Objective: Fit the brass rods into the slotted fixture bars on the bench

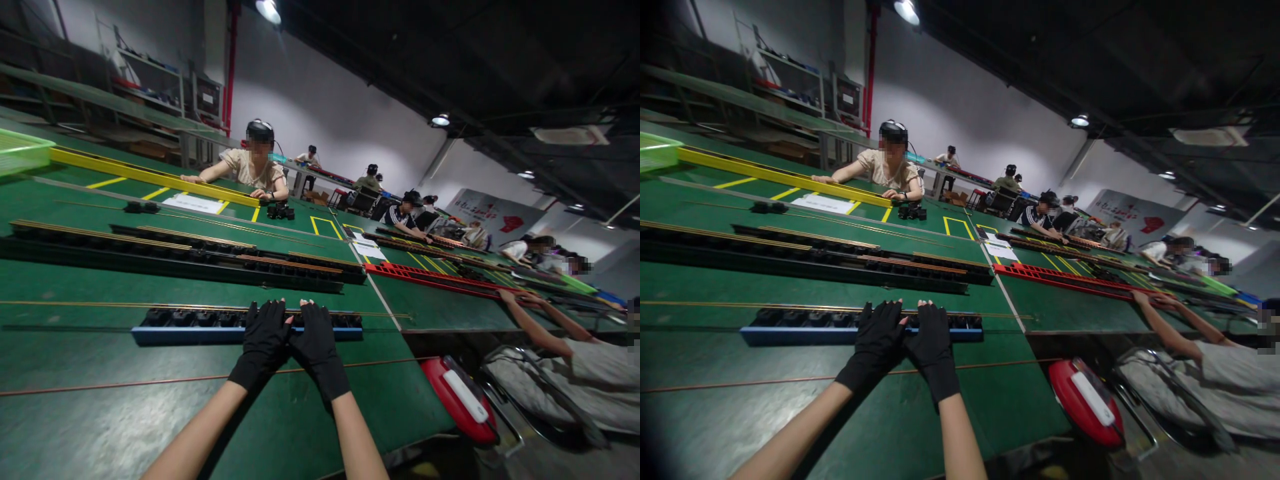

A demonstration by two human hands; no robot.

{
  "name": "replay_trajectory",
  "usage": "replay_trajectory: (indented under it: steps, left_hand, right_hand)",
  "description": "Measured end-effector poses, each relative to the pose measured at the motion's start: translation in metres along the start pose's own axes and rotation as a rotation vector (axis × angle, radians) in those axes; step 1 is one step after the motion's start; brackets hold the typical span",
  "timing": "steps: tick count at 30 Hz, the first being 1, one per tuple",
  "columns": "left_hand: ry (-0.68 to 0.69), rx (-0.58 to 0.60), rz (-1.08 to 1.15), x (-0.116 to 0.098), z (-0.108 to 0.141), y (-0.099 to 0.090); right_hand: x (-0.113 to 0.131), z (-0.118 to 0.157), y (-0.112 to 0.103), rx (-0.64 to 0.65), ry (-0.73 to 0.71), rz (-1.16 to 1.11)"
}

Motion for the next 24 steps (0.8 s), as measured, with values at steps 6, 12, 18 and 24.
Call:
replay_trajectory:
  steps: [6,12,18,24]
  left_hand:
    - [0.062,0.007,0.007,-0.005,0.004,-0.005]
    - [0.055,0.026,-0.006,-0.004,0.003,-0.004]
    - [0.051,0.05,-0.008,-0.004,0.002,-0.004]
    - [0.043,0.059,-0.014,-0.006,0.001,-0.009]
  right_hand:
    - [-0.043,0.003,-0.008,-0.1,0.075,0.142]
    - [-0.055,0.016,0.012,-0.093,0.065,0.263]
    - [-0.052,0.014,0.01,-0.108,0.072,0.257]
    - [-0.071,0.011,-0.004,-0.09,0.101,0.208]
Point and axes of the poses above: each hand's wrist, its own z-axis away from the middle knuckle, its own y-axis out of the palm, x = y × z, the point moved 5 cm from there along -z, towards the middle knuckle, and after that the axes turned 5 degrees about x, right-handed, at the moved point
